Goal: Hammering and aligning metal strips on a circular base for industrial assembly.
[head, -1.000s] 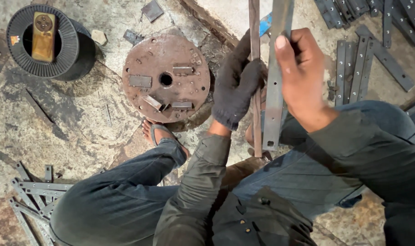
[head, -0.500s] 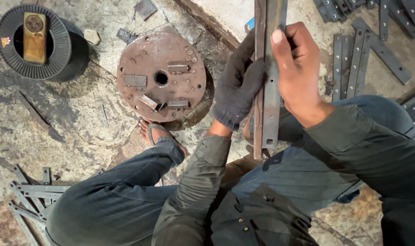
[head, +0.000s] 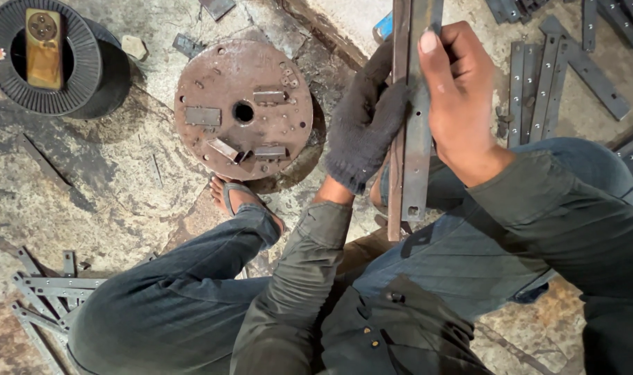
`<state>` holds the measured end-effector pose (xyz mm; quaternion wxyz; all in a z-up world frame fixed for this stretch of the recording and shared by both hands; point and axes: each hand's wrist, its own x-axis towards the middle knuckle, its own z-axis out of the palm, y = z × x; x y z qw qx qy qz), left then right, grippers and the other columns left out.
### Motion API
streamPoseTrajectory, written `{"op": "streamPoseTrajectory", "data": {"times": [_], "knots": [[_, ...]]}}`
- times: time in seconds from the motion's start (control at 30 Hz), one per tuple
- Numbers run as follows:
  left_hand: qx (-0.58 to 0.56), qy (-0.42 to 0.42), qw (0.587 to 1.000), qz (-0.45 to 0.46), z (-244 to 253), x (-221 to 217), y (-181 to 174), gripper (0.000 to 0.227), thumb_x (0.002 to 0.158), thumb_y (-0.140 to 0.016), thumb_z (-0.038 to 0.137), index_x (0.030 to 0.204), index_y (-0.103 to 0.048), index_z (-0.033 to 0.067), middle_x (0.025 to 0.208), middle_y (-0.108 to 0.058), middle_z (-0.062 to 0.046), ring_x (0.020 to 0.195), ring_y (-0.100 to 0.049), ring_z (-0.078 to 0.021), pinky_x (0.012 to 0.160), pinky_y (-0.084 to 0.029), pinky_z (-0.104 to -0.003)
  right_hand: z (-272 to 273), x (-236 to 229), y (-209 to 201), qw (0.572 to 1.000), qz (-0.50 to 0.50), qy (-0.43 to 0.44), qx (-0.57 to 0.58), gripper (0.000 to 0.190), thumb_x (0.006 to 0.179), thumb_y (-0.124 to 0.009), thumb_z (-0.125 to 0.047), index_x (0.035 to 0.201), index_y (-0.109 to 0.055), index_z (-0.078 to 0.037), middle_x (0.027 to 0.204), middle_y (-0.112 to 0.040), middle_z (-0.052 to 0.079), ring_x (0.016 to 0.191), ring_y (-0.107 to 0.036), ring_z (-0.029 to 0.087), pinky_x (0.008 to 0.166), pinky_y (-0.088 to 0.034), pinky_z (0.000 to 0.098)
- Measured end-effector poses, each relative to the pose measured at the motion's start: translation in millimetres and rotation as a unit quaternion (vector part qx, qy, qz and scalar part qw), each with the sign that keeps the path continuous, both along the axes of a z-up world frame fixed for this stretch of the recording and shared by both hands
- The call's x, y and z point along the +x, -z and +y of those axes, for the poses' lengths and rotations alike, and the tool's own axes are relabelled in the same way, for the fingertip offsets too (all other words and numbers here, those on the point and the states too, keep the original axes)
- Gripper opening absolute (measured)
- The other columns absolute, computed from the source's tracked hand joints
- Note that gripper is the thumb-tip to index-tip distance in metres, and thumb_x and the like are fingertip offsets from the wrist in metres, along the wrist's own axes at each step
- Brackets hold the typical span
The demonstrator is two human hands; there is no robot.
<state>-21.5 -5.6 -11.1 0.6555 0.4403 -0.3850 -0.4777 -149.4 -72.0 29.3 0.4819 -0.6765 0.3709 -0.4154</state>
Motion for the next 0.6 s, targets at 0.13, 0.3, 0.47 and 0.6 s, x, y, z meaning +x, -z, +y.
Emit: {"op": "streamPoseTrajectory", "data": {"times": [0.13, 0.3, 0.47, 0.6], "knots": [[-0.046, -0.007, 0.999, -0.001, -1.3, -1.8, 15.5, 0.054, 0.112, -0.064, 0.019, 0.159, -0.040, 0.0021, 0.147, -0.062, -0.012, 0.119, -0.064, -0.0089, 0.104, -0.054, -0.026, -2.5, -1.1, 4.5, 1.000, -0.004, -0.003, 0.004, 0.031, 0.124, -0.056, -0.029, 0.104, -0.056, -0.004, 0.079, -0.043, -0.005, 0.071, -0.032, 0.004, 0.066, -0.031, 0.0264], [-0.024, -0.006, 0.999, -0.046, -0.4, 2.6, 7.3, 0.052, 0.112, -0.062, 0.020, 0.158, -0.042, 0.0053, 0.136, -0.069, -0.010, 0.108, -0.069, -0.0085, 0.095, -0.058, -0.027, -3.3, -0.1, 2.0, 1.000, 0.009, -0.017, 0.016, 0.032, 0.123, -0.053, -0.031, 0.104, -0.055, -0.006, 0.080, -0.042, -0.005, 0.070, -0.033, 0.004, 0.066, -0.032, 0.0272], [-0.013, -0.009, 0.999, -0.039, -0.6, 1.8, 8.4, 0.056, 0.111, -0.061, 0.022, 0.162, -0.043, 0.0058, 0.133, -0.071, -0.010, 0.106, -0.069, -0.0081, 0.095, -0.059, -0.027, -4.1, -1.6, 6.4, 1.000, 0.002, -0.019, 0.016, 0.032, 0.123, -0.053, -0.030, 0.103, -0.054, -0.006, 0.081, -0.042, -0.004, 0.072, -0.032, 0.005, 0.067, -0.033, 0.0284], [-0.022, -0.005, 1.000, -0.022, -1.0, 2.2, 8.5, 0.056, 0.112, -0.061, 0.021, 0.163, -0.042, 0.0055, 0.138, -0.068, -0.010, 0.109, -0.068, -0.0083, 0.099, -0.057, -0.028, -3.5, -0.3, 2.1, 0.999, -0.001, -0.031, 0.015, 0.032, 0.123, -0.052, -0.031, 0.104, -0.054, -0.006, 0.080, -0.042, -0.005, 0.070, -0.031, 0.004, 0.067, -0.032, 0.0286]]}}
